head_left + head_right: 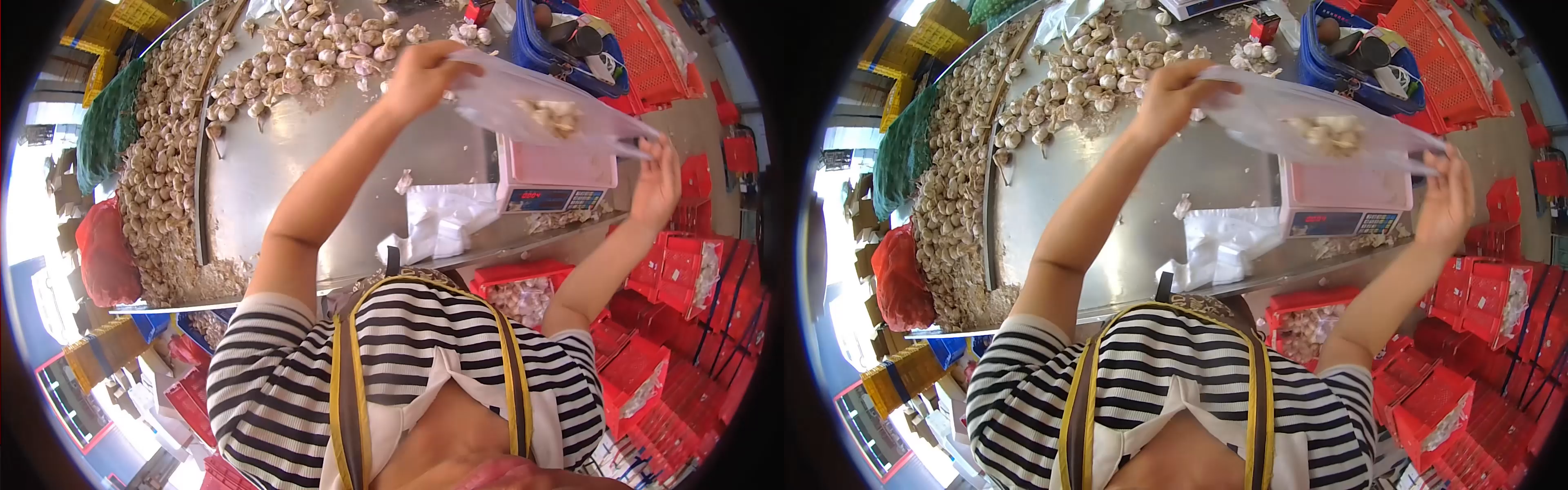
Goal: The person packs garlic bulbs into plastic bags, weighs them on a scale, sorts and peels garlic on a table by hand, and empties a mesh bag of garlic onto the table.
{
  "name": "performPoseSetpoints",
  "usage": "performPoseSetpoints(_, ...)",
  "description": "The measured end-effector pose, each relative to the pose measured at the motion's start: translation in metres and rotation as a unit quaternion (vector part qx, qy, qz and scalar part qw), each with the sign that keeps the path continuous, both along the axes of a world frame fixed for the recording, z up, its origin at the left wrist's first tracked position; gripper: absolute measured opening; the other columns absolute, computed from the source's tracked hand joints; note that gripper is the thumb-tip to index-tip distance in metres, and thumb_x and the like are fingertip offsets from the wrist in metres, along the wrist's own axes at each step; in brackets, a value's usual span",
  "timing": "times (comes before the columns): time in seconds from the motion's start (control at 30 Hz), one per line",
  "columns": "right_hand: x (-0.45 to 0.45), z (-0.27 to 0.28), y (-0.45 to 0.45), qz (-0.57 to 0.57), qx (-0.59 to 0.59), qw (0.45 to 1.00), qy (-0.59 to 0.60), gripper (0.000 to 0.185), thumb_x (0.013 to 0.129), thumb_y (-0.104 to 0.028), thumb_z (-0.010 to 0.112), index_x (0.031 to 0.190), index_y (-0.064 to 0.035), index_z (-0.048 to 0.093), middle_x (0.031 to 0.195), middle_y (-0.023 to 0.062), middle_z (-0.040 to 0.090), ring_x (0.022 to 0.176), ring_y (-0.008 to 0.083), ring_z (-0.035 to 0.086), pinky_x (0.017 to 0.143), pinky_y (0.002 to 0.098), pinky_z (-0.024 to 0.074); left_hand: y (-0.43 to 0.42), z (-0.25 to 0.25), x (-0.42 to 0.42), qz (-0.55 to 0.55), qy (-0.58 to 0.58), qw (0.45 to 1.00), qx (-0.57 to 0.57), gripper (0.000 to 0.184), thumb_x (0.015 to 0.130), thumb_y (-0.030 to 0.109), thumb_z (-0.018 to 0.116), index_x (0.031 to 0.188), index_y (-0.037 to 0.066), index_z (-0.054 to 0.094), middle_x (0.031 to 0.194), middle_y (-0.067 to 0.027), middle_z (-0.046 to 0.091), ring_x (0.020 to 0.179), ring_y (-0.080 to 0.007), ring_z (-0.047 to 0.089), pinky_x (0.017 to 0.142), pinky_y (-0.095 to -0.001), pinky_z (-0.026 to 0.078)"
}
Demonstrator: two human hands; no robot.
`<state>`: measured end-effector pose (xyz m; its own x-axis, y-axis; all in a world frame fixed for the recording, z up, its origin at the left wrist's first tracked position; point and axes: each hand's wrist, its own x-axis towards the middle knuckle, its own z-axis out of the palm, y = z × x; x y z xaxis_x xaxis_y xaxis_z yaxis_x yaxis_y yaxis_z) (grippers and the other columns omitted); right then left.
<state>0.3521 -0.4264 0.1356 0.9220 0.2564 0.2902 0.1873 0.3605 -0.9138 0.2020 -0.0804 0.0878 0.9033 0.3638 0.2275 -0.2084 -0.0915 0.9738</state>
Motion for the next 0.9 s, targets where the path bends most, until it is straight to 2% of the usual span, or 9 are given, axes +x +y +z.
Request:
performPoseSetpoints(0.1, 0.007, -0.010, -0.056, -0.036, -0.001, 0.999, 0.002, 0.028, 0.093, -0.015, 0.053, 0.112, 0.0055, 0.058, 0.099, 0.0108, 0.065, 0.093, 0.0207, 0.062, 0.093, 0.0359, 0.0437, -0.040, -0.029, 0.056, -0.022, -0.012, 1.000, -0.004, 0.019, 0.083, 0.007, 0.056, 0.098, 0.004, 0.068, 0.081, -0.0044, 0.068, 0.065, -0.0104, 0.059, 0.063, -0.0248, 0.049)
performPoseSetpoints(0.2, 0.017, -0.038, -0.073, -0.071, -0.032, 0.996, 0.047, 0.027, 0.093, -0.014, 0.055, 0.111, 0.0049, 0.059, 0.098, 0.0097, 0.064, 0.091, 0.0197, 0.062, 0.092, 0.0351, 0.0441, -0.065, -0.045, 0.080, -0.076, 0.071, 0.995, -0.003, 0.016, 0.088, 0.009, 0.057, 0.098, 0.001, 0.067, 0.090, -0.0041, 0.069, 0.079, -0.0110, 0.064, 0.071, -0.0251, 0.051)
performPoseSetpoints(0.27, 0.021, -0.058, -0.083, -0.098, -0.111, 0.986, 0.082, 0.025, 0.092, -0.015, 0.058, 0.109, 0.0038, 0.061, 0.096, 0.0075, 0.065, 0.089, 0.0158, 0.061, 0.089, 0.0316, 0.0439, -0.076, -0.059, 0.089, -0.110, 0.125, 0.985, -0.038, 0.020, 0.085, 0.008, 0.058, 0.102, 0.002, 0.066, 0.085, -0.0051, 0.068, 0.069, -0.0100, 0.061, 0.059, -0.0241, 0.052)
performPoseSetpoints(0.43, 0.028, -0.087, -0.084, -0.086, -0.214, 0.972, 0.034, 0.027, 0.091, -0.012, 0.057, 0.112, 0.0050, 0.059, 0.103, 0.0097, 0.064, 0.100, 0.0167, 0.059, 0.095, 0.0308, 0.0394, -0.028, -0.094, 0.081, -0.152, 0.207, 0.966, 0.037, 0.043, 0.084, 0.029, 0.069, 0.118, 0.004, 0.059, 0.095, -0.0106, 0.068, 0.078, -0.0130, 0.062, 0.065, -0.0279, 0.052)
performPoseSetpoints(0.53, 0.026, -0.082, -0.074, -0.088, -0.224, 0.968, 0.070, 0.027, 0.088, -0.014, 0.062, 0.109, 0.0037, 0.062, 0.105, 0.0072, 0.064, 0.100, 0.0135, 0.057, 0.095, 0.0278, 0.0388, 0.037, -0.132, 0.060, 0.075, 0.339, 0.892, 0.291, 0.077, 0.069, 0.050, 0.076, 0.126, 0.003, 0.053, 0.108, -0.0210, 0.064, 0.098, -0.0343, 0.064, 0.082, -0.0381, 0.051)
performPoseSetpoints(0.67, 0.030, -0.095, -0.079, -0.108, -0.211, 0.969, 0.068, 0.027, 0.085, -0.018, 0.068, 0.104, 0.0003, 0.066, 0.103, 0.0036, 0.065, 0.096, 0.0091, 0.056, 0.090, 0.0240, 0.0398, 0.087, -0.189, 0.038, 0.134, 0.299, 0.862, 0.387, 0.086, 0.067, 0.054, 0.074, 0.130, 0.002, 0.048, 0.119, -0.0266, 0.057, 0.114, -0.0381, 0.054, 0.094, -0.0414, 0.044)
performPoseSetpoints(0.77, 0.031, -0.098, -0.079, -0.097, -0.192, 0.975, 0.057, 0.026, 0.085, -0.019, 0.068, 0.103, -0.0014, 0.066, 0.102, 0.0017, 0.065, 0.096, 0.0079, 0.056, 0.089, 0.0228, 0.0398, 0.086, -0.218, 0.048, 0.128, 0.397, 0.819, 0.394, 0.087, 0.067, 0.060, 0.070, 0.131, 0.007, 0.048, 0.125, -0.0263, 0.053, 0.121, -0.0390, 0.048, 0.096, -0.0438, 0.042)
performPoseSetpoints(0.87, 0.022, -0.078, -0.070, -0.111, -0.203, 0.972, 0.053, 0.023, 0.085, -0.019, 0.068, 0.102, -0.0023, 0.067, 0.099, -0.0001, 0.065, 0.095, 0.0071, 0.056, 0.087, 0.0222, 0.0404, 0.062, -0.238, 0.060, 0.164, 0.397, 0.769, 0.474, 0.067, 0.067, 0.059, 0.069, 0.123, 0.025, 0.056, 0.133, -0.0216, 0.045, 0.125, -0.0405, 0.039, 0.094, -0.0476, 0.043)
performPoseSetpoints(0.9, 0.011, -0.051, -0.060, -0.134, -0.312, 0.938, 0.069, 0.025, 0.088, -0.015, 0.058, 0.105, 0.0015, 0.064, 0.095, 0.0045, 0.065, 0.086, 0.0119, 0.058, 0.079, 0.0230, 0.0441, 0.055, -0.240, 0.063, 0.160, 0.394, 0.770, 0.476, 0.067, 0.067, 0.059, 0.069, 0.123, 0.025, 0.056, 0.133, -0.0216, 0.045, 0.125, -0.0405, 0.039, 0.094, -0.0476, 0.043)
